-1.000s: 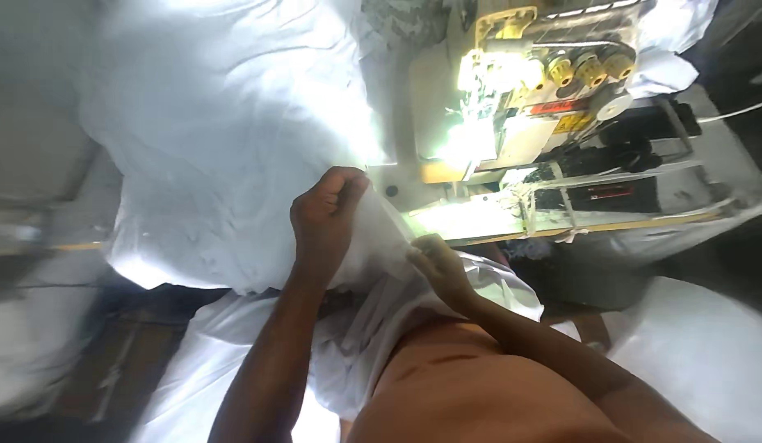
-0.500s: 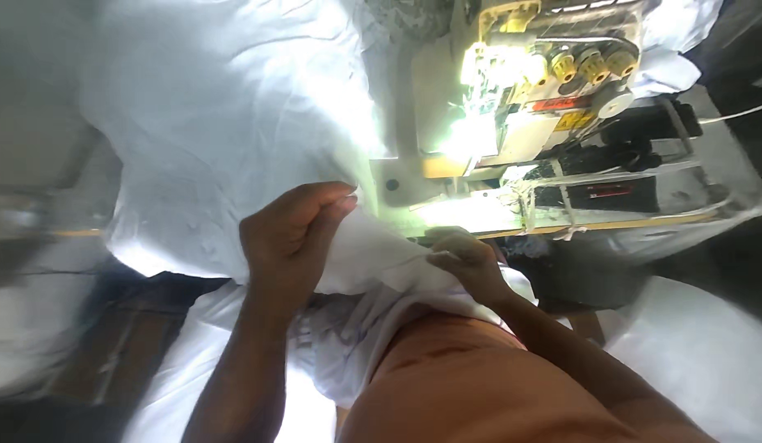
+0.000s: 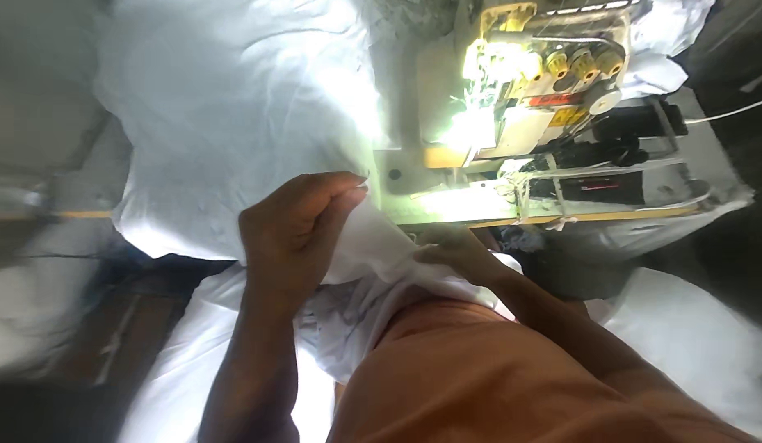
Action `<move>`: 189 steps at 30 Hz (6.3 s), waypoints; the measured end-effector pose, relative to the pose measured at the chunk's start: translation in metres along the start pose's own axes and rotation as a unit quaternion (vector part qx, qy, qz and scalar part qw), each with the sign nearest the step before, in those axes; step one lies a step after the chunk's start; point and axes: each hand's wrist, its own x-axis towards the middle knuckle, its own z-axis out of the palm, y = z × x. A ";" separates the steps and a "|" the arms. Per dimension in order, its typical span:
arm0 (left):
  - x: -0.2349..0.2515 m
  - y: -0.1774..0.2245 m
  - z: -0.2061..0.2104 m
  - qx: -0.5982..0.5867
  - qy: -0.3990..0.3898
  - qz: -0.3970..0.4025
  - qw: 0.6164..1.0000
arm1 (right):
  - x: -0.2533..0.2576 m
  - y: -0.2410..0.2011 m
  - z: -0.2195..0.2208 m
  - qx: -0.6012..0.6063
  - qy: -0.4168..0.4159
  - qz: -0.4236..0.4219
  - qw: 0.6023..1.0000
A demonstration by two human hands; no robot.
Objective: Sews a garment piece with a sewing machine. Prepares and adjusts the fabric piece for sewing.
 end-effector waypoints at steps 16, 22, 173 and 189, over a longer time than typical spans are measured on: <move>-0.078 0.003 0.020 -0.113 0.158 -0.143 0.971 | -0.029 -0.002 -0.002 -0.138 0.022 -0.032 0.990; -0.103 -0.005 0.020 -0.117 0.206 -0.180 0.955 | -0.038 0.002 0.004 -0.214 0.101 -0.123 0.964; 0.182 -0.148 0.228 0.009 -0.232 -0.152 0.961 | 0.086 0.003 -0.114 -0.249 0.415 -0.017 0.875; -0.108 -0.112 0.169 0.128 0.026 -0.133 0.983 | 0.045 -0.008 -0.135 0.101 0.291 0.134 0.942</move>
